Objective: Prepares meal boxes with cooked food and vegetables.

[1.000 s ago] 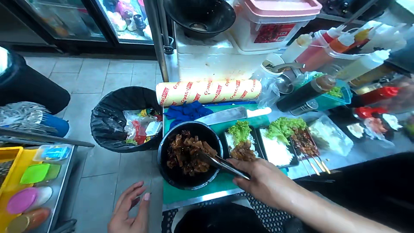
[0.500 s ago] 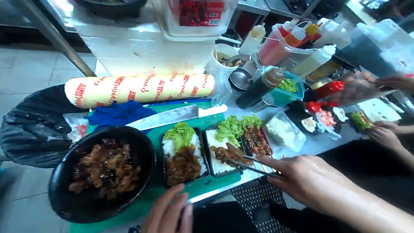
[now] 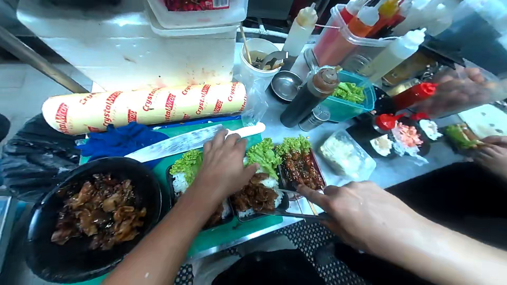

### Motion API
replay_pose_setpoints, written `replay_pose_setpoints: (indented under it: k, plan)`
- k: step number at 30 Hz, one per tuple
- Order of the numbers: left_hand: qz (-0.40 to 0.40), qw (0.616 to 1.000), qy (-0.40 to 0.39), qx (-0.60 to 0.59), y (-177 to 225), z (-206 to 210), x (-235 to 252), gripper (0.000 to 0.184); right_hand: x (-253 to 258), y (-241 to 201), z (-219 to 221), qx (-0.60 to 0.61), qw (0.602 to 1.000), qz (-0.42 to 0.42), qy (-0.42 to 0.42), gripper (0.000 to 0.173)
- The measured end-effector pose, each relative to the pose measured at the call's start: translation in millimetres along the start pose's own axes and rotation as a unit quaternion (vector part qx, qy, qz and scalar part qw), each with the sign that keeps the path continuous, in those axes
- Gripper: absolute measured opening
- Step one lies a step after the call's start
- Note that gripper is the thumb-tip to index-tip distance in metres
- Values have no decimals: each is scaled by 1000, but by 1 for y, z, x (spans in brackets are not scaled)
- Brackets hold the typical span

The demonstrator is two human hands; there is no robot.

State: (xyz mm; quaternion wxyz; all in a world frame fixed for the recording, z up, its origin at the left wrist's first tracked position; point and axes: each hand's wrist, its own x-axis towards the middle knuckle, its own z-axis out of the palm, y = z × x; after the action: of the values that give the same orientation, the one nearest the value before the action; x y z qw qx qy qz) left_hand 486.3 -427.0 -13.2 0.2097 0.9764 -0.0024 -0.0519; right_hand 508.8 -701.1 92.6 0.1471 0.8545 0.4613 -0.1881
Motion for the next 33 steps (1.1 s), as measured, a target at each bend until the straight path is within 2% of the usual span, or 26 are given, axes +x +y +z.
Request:
replay_pose_setpoints:
  k: [1, 3, 5, 6, 11, 16, 20, 24, 25, 29, 31, 33]
  plan:
    - [2, 999, -39, 3, 1, 2, 13, 61, -1, 2, 0, 2, 1000, 1, 2, 56]
    - [18, 997, -71, -15, 4, 6, 26, 42, -7, 7, -1, 13, 1000, 6, 2, 54]
    - [47, 995, -56, -62, 5, 10, 30, 21, -11, 7, 3, 28, 1000, 7, 8, 49]
    - [61, 993, -50, -83, 6, 9, 30, 18, -11, 6, 6, 36, 999, 4, 7, 48]
    - [108, 985, -49, -126, 3, -5, 30, 20, -10, 9, 4, 61, 998, 12, 30, 45]
    - [152, 982, -30, -111, -14, -2, 39, 27, 4, 17, 1, 36, 997, 37, 60, 41]
    - [142, 981, -44, -128, -19, -1, 39, 32, 24, 22, -3, 36, 998, 59, 12, 46]
    - [88, 982, -103, -131, -13, -6, 38, 38, 41, 15, -7, 50, 994, 60, -81, 41]
    - [83, 983, -108, -120, -11, -6, 38, 39, 40, 14, -6, 47, 994, 55, -81, 40]
    - [94, 981, -86, -148, -12, -12, 35, 26, 17, 22, 2, 49, 998, 33, 5, 36]
    - [88, 972, -124, -179, -13, -21, 35, 24, 1, 24, 6, 50, 998, 25, 41, 32]
    - [75, 964, -177, -183, -13, -27, 37, 19, -10, 22, 7, 50, 998, 32, 33, 32]
